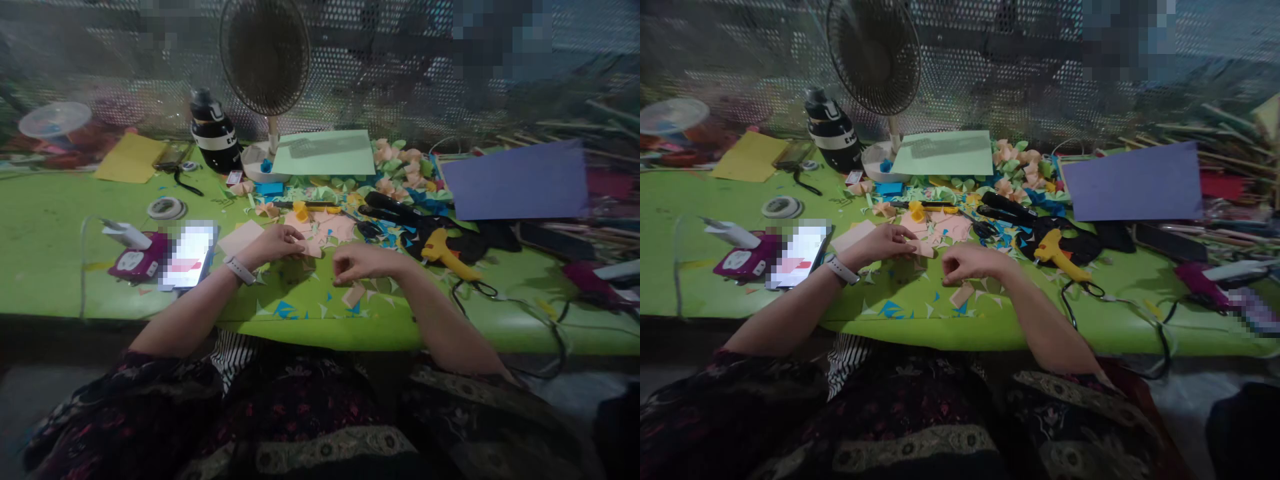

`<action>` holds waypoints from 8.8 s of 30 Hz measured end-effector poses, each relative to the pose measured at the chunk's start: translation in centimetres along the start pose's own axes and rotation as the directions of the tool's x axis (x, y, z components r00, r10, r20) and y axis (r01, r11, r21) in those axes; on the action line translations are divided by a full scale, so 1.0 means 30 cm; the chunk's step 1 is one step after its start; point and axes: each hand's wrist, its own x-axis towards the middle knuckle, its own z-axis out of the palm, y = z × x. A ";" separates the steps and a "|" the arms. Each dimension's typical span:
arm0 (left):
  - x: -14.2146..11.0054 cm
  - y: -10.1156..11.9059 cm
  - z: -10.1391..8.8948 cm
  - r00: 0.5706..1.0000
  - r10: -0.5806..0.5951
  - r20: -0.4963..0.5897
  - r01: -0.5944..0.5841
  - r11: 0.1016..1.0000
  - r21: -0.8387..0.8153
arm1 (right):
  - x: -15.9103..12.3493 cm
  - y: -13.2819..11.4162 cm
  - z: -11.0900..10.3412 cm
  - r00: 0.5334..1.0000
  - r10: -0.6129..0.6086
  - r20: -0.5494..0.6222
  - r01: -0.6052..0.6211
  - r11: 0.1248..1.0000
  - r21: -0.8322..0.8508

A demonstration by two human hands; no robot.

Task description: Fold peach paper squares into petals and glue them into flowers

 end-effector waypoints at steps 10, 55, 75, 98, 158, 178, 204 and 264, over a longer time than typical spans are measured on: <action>-0.017 0.010 0.013 0.942 0.275 -0.194 -0.120 0.813 0.569 | -0.205 -0.037 -0.128 0.996 -0.082 -0.040 0.081 0.997 -0.017; -0.005 0.001 0.061 0.993 0.034 0.110 0.040 0.789 -0.613 | 0.094 0.011 0.032 0.633 -0.158 -0.758 0.421 0.892 0.166; 0.007 -0.019 0.083 0.967 0.254 0.032 -0.214 0.871 -0.443 | 0.091 -0.037 0.049 0.652 0.081 -0.754 0.433 0.777 0.458; -0.022 0.002 0.059 0.945 0.290 0.153 -0.211 0.895 -0.393 | 0.072 -0.038 0.029 0.721 0.082 -0.689 0.375 0.789 0.486; -0.013 0.010 0.055 0.956 0.209 0.207 -0.074 0.851 -0.519 | 0.063 -0.058 0.031 0.699 -0.098 -0.709 0.297 0.941 0.162; -0.030 0.024 0.050 0.960 0.187 0.208 -0.069 0.880 -0.470 | 0.064 -0.077 0.042 0.699 -0.132 -0.703 0.313 0.940 0.135; -0.001 0.000 0.051 0.986 0.143 -0.088 -0.169 0.833 -0.527 | -0.068 0.134 -0.148 0.642 0.529 -0.555 -0.705 0.692 -0.156; -0.007 0.019 0.052 0.976 0.135 -0.172 -0.216 0.716 -0.664 | -0.020 -0.053 -0.051 0.932 0.173 -0.318 0.030 0.839 0.543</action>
